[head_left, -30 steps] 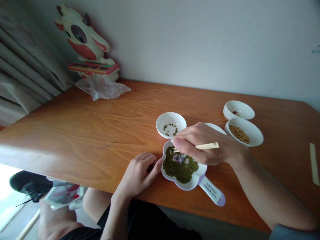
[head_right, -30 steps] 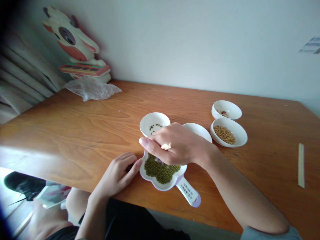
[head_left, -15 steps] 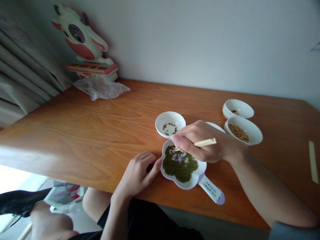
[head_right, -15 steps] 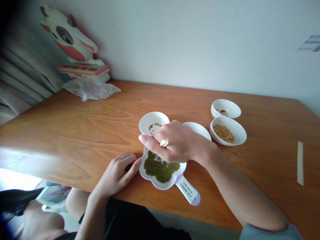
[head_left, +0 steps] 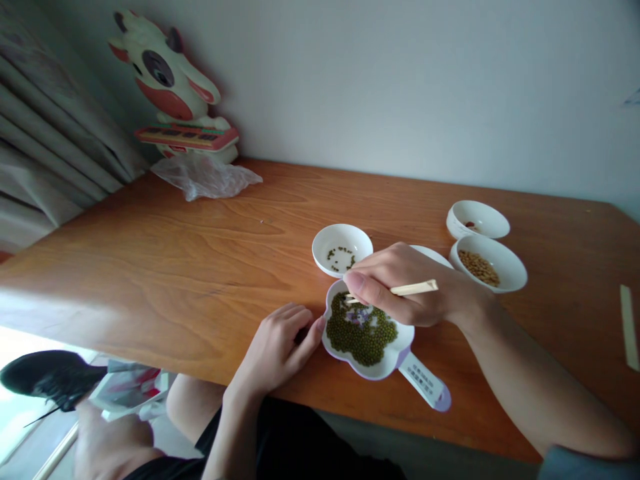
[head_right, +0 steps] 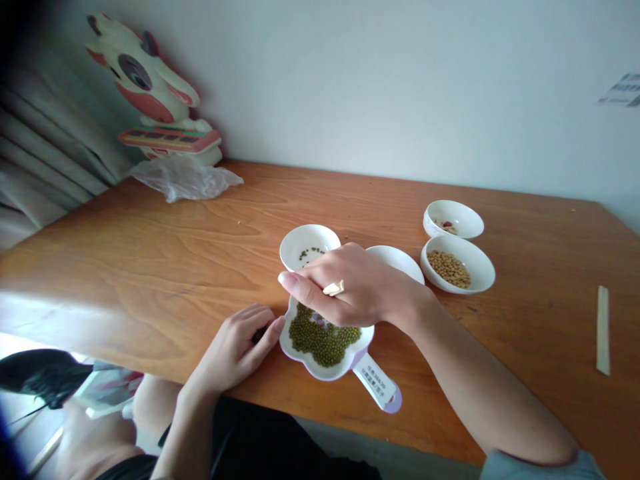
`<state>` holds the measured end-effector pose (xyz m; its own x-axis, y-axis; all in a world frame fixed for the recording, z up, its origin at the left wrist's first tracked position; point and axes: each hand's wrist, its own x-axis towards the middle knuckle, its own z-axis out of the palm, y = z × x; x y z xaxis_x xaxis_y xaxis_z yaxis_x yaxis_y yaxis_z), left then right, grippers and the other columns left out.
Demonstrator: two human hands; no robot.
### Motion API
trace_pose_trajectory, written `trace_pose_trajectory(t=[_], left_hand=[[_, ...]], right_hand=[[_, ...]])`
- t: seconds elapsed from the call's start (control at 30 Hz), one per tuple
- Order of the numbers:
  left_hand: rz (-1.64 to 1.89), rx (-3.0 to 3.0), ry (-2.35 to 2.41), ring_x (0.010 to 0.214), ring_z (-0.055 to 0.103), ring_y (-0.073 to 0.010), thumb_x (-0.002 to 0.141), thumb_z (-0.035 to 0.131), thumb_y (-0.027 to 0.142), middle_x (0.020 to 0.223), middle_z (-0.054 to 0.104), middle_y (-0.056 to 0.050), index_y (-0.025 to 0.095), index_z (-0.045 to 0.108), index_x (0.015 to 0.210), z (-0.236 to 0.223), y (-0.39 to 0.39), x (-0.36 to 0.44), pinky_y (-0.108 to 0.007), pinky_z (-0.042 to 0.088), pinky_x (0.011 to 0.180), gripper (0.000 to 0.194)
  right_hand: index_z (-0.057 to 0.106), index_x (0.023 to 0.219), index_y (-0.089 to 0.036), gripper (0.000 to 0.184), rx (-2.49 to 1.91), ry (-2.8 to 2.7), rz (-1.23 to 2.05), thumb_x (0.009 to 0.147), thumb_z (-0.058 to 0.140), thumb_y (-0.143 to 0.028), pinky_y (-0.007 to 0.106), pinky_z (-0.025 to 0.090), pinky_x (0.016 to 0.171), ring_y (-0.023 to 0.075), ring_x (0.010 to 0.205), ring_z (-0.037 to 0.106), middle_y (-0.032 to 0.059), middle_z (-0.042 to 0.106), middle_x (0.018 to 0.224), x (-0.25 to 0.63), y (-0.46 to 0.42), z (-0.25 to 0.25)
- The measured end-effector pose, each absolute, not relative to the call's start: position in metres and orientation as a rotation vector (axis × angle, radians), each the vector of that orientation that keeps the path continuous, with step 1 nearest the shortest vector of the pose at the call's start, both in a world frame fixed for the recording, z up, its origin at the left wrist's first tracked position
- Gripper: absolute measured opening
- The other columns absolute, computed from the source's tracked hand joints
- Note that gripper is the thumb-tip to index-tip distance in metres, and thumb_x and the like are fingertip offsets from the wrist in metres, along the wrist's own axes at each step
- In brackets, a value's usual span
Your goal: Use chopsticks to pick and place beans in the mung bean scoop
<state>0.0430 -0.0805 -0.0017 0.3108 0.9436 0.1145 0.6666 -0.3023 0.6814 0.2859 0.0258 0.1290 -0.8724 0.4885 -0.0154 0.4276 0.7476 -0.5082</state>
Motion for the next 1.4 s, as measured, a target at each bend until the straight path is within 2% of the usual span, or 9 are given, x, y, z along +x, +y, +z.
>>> trace_pose_trajectory(t=[0.47,0.83,1.2,1.4], left_hand=[[0.697,2.076,1.424,0.074,0.054,-0.0188,0.116,0.046,0.04,0.077,0.057,-0.001,0.022,0.046,0.077,-0.001,-0.081,0.042,-0.033,0.042,0.074,0.042],[0.697,2.064,1.419,0.075,0.055,-0.0185,0.116,0.045,0.041,0.078,0.059,-0.001,0.022,0.048,0.078,0.001,-0.083,0.042,-0.033,0.042,0.076,0.043],[0.692,2.079,1.426,0.075,0.055,-0.0186,0.116,0.046,0.04,0.077,0.058,-0.001,0.022,0.047,0.078,-0.001,-0.082,0.042,-0.033,0.043,0.075,0.042],[0.699,2.084,1.435,0.074,0.056,-0.0188,0.116,0.046,0.04,0.078,0.06,-0.002,0.022,0.049,0.078,0.0,-0.082,0.042,-0.033,0.044,0.074,0.042]], right_hand=[[0.044,0.071,-0.021,0.057,-0.734,-2.832,0.736,0.117,0.026,-0.049,0.035,0.03,0.067,0.0144,0.065,0.047,0.0001,0.057,0.069,0.287,0.027,0.125],[0.056,0.075,-0.019,0.057,-0.71,-2.737,0.791,0.116,0.03,-0.048,0.033,0.031,0.067,0.0127,0.065,0.052,0.0003,0.063,0.072,0.297,0.032,0.127],[0.046,0.07,-0.02,0.06,-0.701,-2.796,0.797,0.116,0.025,-0.052,0.034,0.03,0.068,0.0134,0.065,0.049,-0.0007,0.057,0.068,0.29,0.027,0.13],[0.051,0.073,-0.02,0.058,-0.693,-2.792,0.799,0.117,0.026,-0.049,0.035,0.029,0.067,0.0139,0.066,0.05,-0.0007,0.059,0.07,0.29,0.028,0.13]])
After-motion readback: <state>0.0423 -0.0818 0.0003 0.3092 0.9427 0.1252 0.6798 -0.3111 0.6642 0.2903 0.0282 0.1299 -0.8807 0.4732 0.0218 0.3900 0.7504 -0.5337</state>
